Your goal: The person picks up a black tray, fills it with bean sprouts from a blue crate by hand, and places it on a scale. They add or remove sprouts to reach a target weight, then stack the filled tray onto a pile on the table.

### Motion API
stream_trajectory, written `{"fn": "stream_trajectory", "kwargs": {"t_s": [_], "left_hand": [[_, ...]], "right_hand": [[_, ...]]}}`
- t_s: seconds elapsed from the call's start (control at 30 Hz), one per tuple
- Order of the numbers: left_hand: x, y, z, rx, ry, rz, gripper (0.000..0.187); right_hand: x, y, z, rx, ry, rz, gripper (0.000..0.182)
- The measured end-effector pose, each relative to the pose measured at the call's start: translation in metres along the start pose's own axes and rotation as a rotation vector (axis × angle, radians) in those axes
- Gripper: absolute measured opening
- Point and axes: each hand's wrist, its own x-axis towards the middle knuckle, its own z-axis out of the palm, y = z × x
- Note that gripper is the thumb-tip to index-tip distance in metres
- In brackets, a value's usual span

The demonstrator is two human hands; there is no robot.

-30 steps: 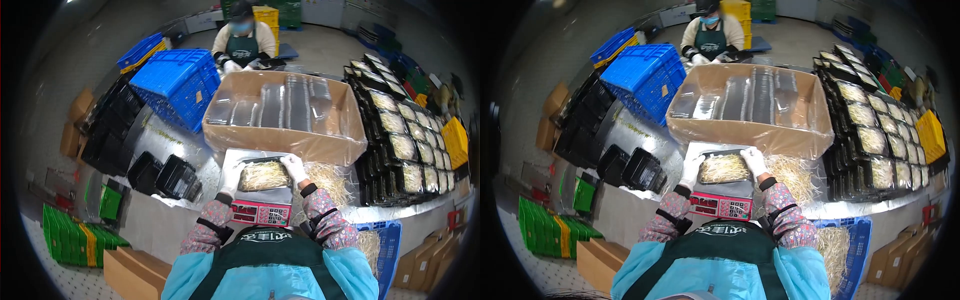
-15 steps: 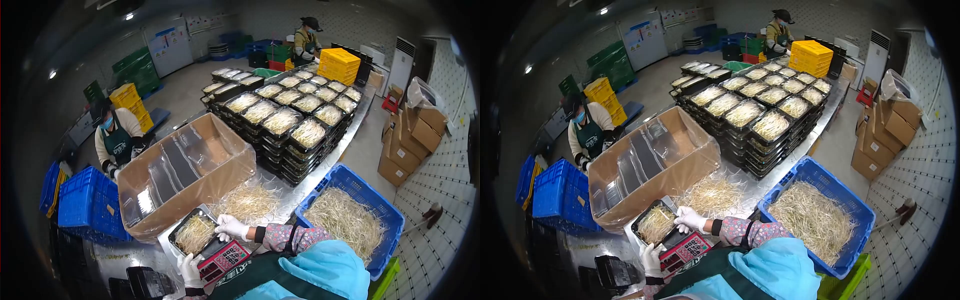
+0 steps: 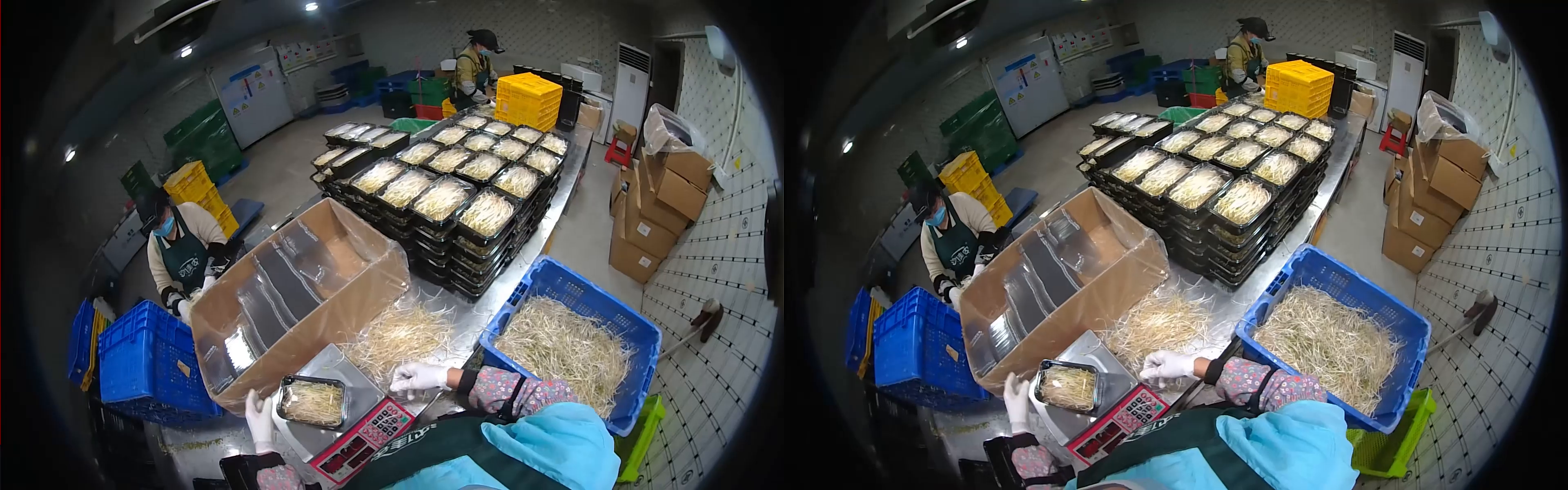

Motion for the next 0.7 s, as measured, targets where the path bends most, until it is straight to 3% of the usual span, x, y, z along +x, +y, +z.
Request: {"fn": "stream_trajectory", "kwargs": {"t_s": [0.07,0.13,0.2,0.23,0.3,0.4,0.5,0.53,0.6,0.7], "left_hand": [[0.026,0.027,0.001,0.109,-0.027,0.087,0.060],[0.023,0.101,0.027,0.161,-0.047,0.151,0.056],[0.041,0.120,0.048,0.208,-0.196,0.353,0.054],[0.041,0.142,0.065,0.107,-0.245,0.303,0.052],[0.048,0.182,0.093,0.153,-0.364,0.436,0.052],[0.057,0.251,0.142,0.081,-0.568,0.551,0.050],[0.069,0.319,0.185,0.099,-0.641,0.877,0.047],[0.079,0.339,0.202,0.077,-0.594,1.075,0.045],[0.092,0.390,0.231,-0.024,-0.584,1.154,0.040],[0.101,0.455,0.267,-0.292,-0.533,1.018,0.032]], "right_hand": [[-0.015,-0.008,-0.004,0.020,0.047,-0.008,0.025],[-0.019,-0.011,-0.005,0.053,0.091,-0.022,0.024],[-0.016,-0.009,-0.008,0.096,0.188,-0.159,0.023],[-0.005,0.002,-0.016,0.049,0.221,-0.290,0.022],[-0.011,-0.013,-0.024,0.132,0.344,-0.297,0.024],[-0.045,-0.074,-0.040,0.315,0.571,-0.314,0.029],[-0.075,-0.137,-0.087,0.229,0.651,-0.557,0.033],[-0.084,-0.162,-0.106,0.224,0.656,-0.628,0.034],[-0.111,-0.227,-0.127,0.109,0.697,-0.716,0.039],[-0.127,-0.288,-0.132,0.169,0.720,-1.011,0.038]]}}
